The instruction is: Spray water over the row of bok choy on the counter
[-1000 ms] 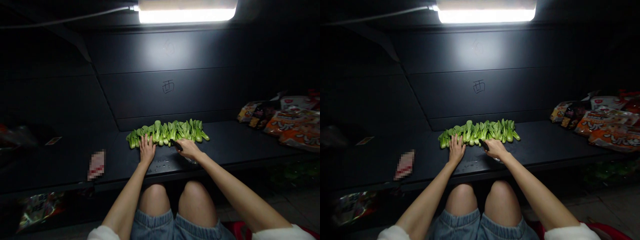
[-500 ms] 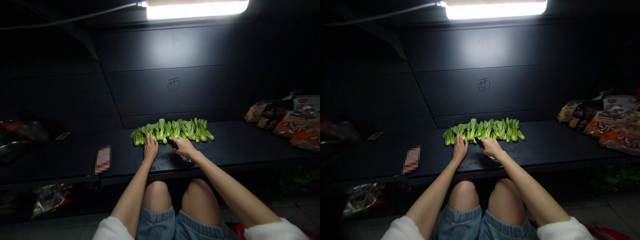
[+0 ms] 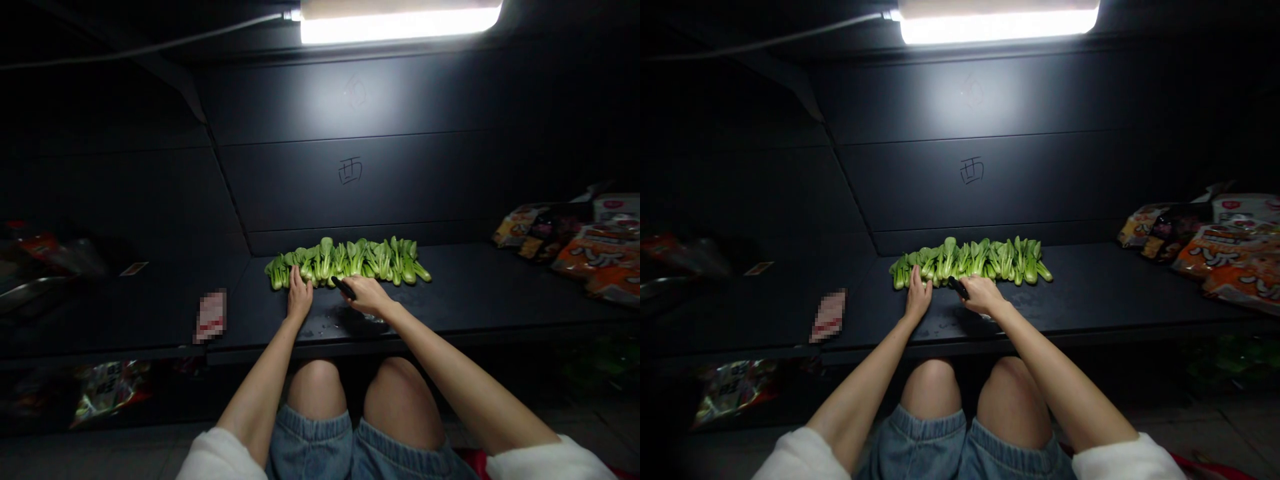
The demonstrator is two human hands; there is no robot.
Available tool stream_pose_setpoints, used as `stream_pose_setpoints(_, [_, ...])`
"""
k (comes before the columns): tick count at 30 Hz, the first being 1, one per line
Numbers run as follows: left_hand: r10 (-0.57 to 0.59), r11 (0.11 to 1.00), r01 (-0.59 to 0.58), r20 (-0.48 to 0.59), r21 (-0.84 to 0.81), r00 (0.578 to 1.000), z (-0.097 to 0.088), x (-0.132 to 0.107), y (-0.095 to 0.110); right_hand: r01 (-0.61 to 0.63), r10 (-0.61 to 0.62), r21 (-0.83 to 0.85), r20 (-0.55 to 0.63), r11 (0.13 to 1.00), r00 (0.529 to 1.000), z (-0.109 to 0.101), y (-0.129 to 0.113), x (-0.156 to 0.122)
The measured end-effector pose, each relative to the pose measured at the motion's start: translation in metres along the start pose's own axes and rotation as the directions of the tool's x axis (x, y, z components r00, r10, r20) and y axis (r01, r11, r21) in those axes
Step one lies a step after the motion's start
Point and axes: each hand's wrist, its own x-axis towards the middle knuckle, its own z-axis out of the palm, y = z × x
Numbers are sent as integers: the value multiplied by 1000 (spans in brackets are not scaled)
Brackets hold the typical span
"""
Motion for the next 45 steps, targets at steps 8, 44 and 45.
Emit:
stream_pose_setpoints(8, [6, 1000, -5, 82, -6, 997, -10, 0, -9, -1, 3, 71, -38, 997, 999, -1, -6, 5])
stream_pose_setpoints(44, [32, 981, -72, 217, 182, 976, -21, 15, 3, 2, 16, 185, -95, 983, 995, 13, -16, 24])
stream_pose_setpoints(45, [53, 975, -99, 226, 197, 973, -21, 17, 4, -7, 25, 188, -96, 982, 995, 13, -15, 24])
